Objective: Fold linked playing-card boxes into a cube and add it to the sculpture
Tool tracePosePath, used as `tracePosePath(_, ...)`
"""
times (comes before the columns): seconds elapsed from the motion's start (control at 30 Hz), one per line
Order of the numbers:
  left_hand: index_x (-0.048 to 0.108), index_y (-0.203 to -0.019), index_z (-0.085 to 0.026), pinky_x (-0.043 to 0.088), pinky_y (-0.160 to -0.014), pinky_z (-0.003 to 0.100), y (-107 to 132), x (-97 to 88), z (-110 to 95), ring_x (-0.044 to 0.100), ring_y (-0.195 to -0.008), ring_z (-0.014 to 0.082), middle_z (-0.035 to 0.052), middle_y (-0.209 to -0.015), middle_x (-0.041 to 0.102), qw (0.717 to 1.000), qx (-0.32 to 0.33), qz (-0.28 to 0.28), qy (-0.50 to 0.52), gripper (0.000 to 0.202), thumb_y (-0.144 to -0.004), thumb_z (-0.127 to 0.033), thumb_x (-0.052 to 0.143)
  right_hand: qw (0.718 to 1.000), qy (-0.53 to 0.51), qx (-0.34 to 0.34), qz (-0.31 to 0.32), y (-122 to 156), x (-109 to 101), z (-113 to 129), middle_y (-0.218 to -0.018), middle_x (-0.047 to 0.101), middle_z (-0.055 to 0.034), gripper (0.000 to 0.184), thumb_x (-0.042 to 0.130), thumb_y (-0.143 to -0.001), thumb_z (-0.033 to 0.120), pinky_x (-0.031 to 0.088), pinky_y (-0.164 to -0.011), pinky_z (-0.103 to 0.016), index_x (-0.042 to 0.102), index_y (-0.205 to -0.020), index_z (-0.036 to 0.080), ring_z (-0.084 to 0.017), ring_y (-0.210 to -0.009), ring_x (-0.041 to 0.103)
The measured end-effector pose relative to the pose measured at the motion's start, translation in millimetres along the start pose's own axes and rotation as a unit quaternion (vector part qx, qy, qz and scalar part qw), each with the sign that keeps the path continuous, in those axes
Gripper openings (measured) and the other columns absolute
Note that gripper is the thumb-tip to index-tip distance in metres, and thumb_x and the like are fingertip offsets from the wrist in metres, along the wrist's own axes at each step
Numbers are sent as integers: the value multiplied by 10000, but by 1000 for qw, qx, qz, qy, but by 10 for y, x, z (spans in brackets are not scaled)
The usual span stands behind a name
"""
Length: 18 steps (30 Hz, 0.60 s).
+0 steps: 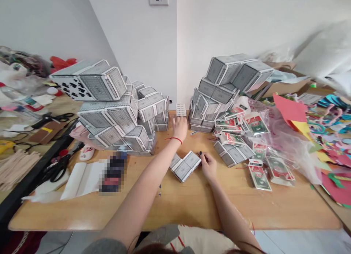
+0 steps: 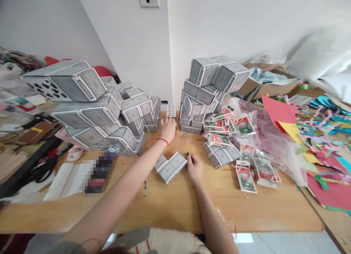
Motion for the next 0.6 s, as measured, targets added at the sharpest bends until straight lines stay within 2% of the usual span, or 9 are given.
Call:
tracePosePath(0.07,604,-982,-76,335,-946,516,25,3,9,518,-1040,281,184,-1057,576,1000,-4,22,-2,302,-873,-73,323,1000,5,1,1,-2,0,4,-755,684,-85,482,446,-801,569,467,-627,-310,671,-842,145,-219,-688,600)
tracePosePath(0.17,625,-904,-86,425,-831,434,37,-48,4,570,-955,269,176,-986,613,999,-1,52,2,284,-865,-68,345,1000,11,-1,4,1,5,16,-760,680,-83,462,444,-810,554,463,-635,-313,668,-835,151,-220,-691,597)
tracePosePath(0.27,640,-855,-105,450,-744,363,95,-215,-23,607,-880,256,157,-868,649,998,8,69,12,241,-856,-91,399,1000,6,2,5,14,4,27,-788,678,-88,448,440,-822,540,464,-659,-325,664,-848,152,-224,-705,602)
tracePosePath(0.37,646,-859,-160,450,-688,308,309,-465,-33,628,-812,226,103,-833,672,996,26,73,34,162,-845,-172,485,999,-24,-21,20,38,-33,54,-897,676,-105,435,427,-840,528,470,-752,-352,649,-912,160,-245,-827,615)
tracePosePath(0.43,630,-947,-215,448,-682,277,536,-629,-5,631,-807,193,57,-879,681,996,36,61,59,159,-845,-216,509,994,-38,-77,73,60,-81,114,-1058,644,-117,433,444,-839,525,441,-866,-381,617,-1038,183,-265,-994,585)
tracePosePath(0.47,621,-968,-222,448,-680,267,663,-702,20,631,-792,181,42,-863,683,992,37,41,111,162,-841,-237,522,987,-36,-112,113,73,-107,160,-1149,607,-119,457,463,-829,531,417,-916,-398,581,-1121,201,-274,-1078,548)
tracePosePath(0.53,603,-982,-219,455,-667,255,919,-817,100,628,-762,168,23,-841,679,981,-19,-20,193,197,-801,-293,581,962,-2,-184,202,106,-154,284,-1298,506,-121,578,529,-783,554,364,-986,-435,479,-1264,237,-295,-1209,449)
tracePosePath(0.6,595,-959,-212,463,-650,249,1165,-886,190,611,-697,149,-2,-792,663,963,-92,-66,246,234,-746,-301,633,923,87,-247,283,142,-173,431,-1403,383,-130,778,656,-670,568,306,-1030,-477,403,-1333,249,-331,-1292,331)
Point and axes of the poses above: each hand's wrist, its own y-axis away from the middle knuckle, its own x-axis out of the palm, z = x × y, the point moved 1 cm from there along -y, towards the middle knuckle
